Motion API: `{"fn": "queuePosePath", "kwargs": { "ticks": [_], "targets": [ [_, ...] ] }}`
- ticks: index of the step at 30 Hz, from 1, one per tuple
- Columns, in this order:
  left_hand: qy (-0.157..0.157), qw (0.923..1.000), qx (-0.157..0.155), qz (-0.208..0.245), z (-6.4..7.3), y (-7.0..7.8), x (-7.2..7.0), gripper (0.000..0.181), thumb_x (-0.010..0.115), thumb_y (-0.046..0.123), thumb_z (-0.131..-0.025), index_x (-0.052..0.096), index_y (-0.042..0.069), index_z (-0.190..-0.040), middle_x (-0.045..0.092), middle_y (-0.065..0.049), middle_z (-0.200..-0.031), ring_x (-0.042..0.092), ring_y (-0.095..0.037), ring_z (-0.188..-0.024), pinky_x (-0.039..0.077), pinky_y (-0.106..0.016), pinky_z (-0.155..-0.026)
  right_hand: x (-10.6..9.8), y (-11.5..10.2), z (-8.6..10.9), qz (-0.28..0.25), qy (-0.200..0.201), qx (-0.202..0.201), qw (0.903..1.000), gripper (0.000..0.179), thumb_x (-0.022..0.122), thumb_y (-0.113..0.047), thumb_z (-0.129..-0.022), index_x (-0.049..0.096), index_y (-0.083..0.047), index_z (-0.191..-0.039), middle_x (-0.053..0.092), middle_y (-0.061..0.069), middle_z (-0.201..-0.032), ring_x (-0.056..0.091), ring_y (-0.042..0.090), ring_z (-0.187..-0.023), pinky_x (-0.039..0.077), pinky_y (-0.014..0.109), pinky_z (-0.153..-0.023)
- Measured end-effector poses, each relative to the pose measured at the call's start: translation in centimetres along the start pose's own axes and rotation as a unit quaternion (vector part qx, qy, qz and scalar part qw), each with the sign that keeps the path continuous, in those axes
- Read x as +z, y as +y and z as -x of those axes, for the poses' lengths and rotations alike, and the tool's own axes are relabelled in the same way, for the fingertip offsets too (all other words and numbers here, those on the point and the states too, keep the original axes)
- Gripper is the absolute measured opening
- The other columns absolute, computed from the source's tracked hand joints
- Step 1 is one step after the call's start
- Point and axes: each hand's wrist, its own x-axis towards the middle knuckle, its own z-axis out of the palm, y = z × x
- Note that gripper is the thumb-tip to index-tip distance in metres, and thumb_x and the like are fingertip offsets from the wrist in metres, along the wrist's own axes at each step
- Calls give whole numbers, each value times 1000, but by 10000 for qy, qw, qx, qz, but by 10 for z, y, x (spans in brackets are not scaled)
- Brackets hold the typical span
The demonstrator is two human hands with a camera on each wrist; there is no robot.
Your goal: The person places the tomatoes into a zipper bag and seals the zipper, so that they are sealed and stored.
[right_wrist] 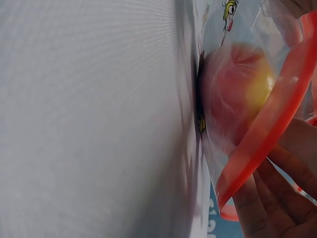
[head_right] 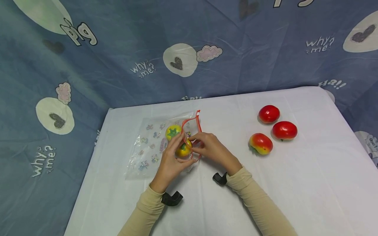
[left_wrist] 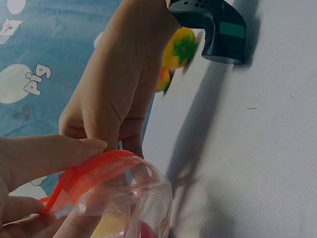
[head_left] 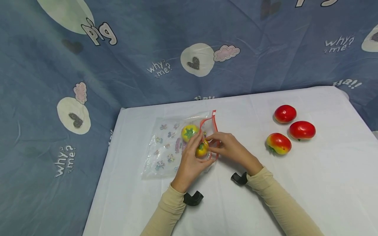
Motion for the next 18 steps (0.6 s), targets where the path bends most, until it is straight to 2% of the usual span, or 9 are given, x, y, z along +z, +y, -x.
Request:
{"fn": "queuePosePath", "kwargs": {
  "ticks": [11, 18],
  "targets": [
    [33, 9999, 101, 35, 0, 0, 0, 102, 89, -2, -76, 36, 13, -161, 35, -6, -165, 52, -29, -140, 66, -35, -77, 2, 0, -2, 18, -44, 21, 10000, 34, 80, -5, -87, 74, -3, -121, 77, 10, -113, 75, 21, -95, 65, 35, -82],
    [53, 9999, 91, 40, 0, 0, 0, 102, 90, -1, -75, 36, 12, -161, 36, -7, -165, 52, -30, -139, 66, -35, -76, -4, 0, 3, 34, -34, -40, 10000, 36, 82, -9, -87, 73, -1, -121, 76, 15, -115, 75, 25, -96, 65, 39, -82]
  ]
}}
